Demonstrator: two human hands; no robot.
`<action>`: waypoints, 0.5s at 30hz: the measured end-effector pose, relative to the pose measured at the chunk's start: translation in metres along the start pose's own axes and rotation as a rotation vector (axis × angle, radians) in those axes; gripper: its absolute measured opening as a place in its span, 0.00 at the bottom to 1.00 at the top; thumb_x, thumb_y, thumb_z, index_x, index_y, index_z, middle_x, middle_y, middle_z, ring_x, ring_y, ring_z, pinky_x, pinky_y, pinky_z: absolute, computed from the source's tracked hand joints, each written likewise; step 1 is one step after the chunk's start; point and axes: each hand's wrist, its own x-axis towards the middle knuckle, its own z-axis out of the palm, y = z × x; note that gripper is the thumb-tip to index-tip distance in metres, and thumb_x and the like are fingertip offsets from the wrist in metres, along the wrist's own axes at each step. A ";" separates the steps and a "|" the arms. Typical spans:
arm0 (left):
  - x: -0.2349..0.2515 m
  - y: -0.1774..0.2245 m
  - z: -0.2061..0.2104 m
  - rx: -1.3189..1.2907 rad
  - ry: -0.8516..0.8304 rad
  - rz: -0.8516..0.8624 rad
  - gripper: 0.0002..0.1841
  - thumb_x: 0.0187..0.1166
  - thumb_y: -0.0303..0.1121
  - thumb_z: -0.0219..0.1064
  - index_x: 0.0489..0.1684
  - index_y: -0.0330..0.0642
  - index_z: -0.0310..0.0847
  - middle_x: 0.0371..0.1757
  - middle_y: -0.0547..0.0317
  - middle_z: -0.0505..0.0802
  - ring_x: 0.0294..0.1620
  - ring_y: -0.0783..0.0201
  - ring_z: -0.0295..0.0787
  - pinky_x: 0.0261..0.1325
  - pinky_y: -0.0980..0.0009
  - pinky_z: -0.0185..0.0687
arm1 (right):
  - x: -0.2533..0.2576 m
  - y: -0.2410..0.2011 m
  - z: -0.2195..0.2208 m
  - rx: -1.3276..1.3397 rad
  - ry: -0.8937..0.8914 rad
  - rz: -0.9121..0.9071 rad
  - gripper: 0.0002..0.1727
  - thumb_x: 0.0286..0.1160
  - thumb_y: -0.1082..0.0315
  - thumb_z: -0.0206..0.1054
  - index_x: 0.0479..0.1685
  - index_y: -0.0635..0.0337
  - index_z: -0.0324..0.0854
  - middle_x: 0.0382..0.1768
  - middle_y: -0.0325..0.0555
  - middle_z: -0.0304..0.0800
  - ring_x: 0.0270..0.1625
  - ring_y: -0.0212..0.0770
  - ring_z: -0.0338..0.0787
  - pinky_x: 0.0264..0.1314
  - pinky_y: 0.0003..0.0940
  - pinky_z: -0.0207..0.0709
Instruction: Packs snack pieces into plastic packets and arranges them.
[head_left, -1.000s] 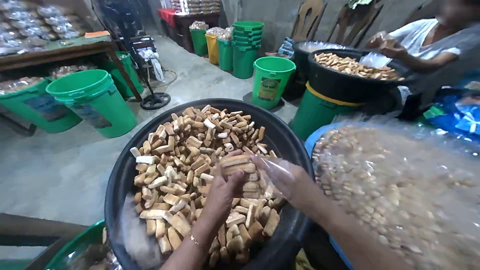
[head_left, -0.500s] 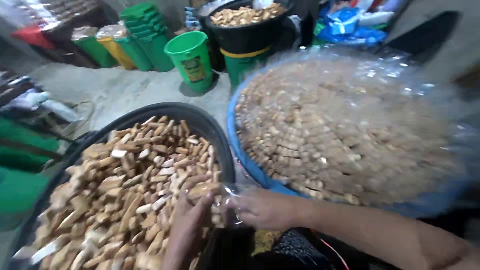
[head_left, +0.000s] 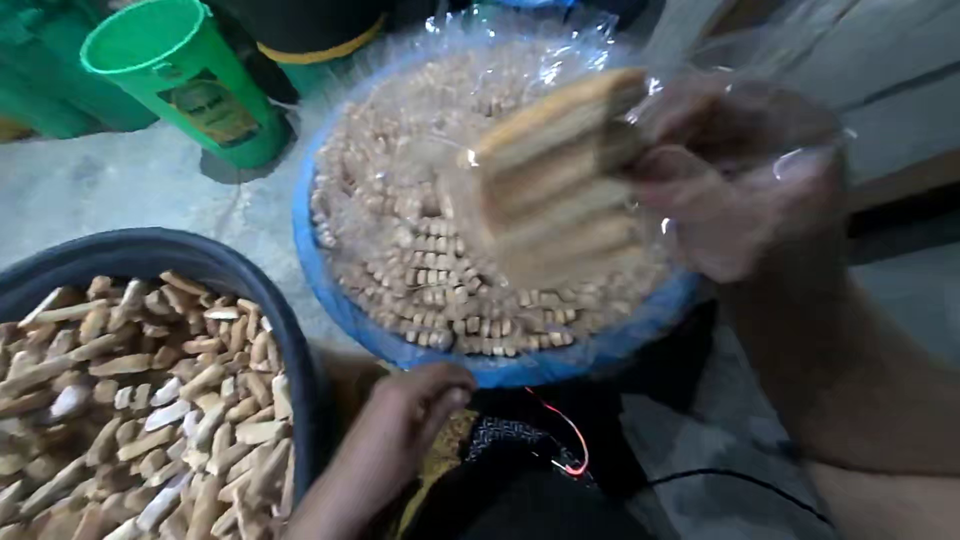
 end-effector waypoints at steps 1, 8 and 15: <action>0.009 -0.006 0.019 0.133 -0.105 0.064 0.10 0.84 0.28 0.62 0.50 0.38 0.90 0.44 0.57 0.95 0.44 0.66 0.94 0.52 0.68 0.90 | -0.008 -0.003 -0.012 -0.169 0.055 -0.044 0.03 0.83 0.69 0.63 0.43 0.52 0.82 0.40 0.17 0.86 0.43 0.11 0.85 0.47 0.10 0.82; 0.103 -0.042 0.099 0.672 -0.329 0.769 0.17 0.76 0.21 0.66 0.59 0.49 0.90 0.67 0.49 0.90 0.70 0.47 0.86 0.71 0.48 0.80 | -0.060 -0.024 -0.055 -0.339 0.319 -0.045 0.06 0.86 0.60 0.63 0.51 0.39 0.84 0.48 0.12 0.88 0.51 0.13 0.86 0.57 0.12 0.81; 0.137 -0.077 0.068 0.799 -0.194 0.672 0.29 0.74 0.32 0.68 0.77 0.67 0.80 0.71 0.43 0.87 0.69 0.39 0.85 0.69 0.41 0.76 | -0.112 -0.028 -0.072 -0.692 0.198 -0.045 0.07 0.88 0.55 0.62 0.49 0.44 0.82 0.54 0.20 0.86 0.66 0.17 0.82 0.70 0.18 0.77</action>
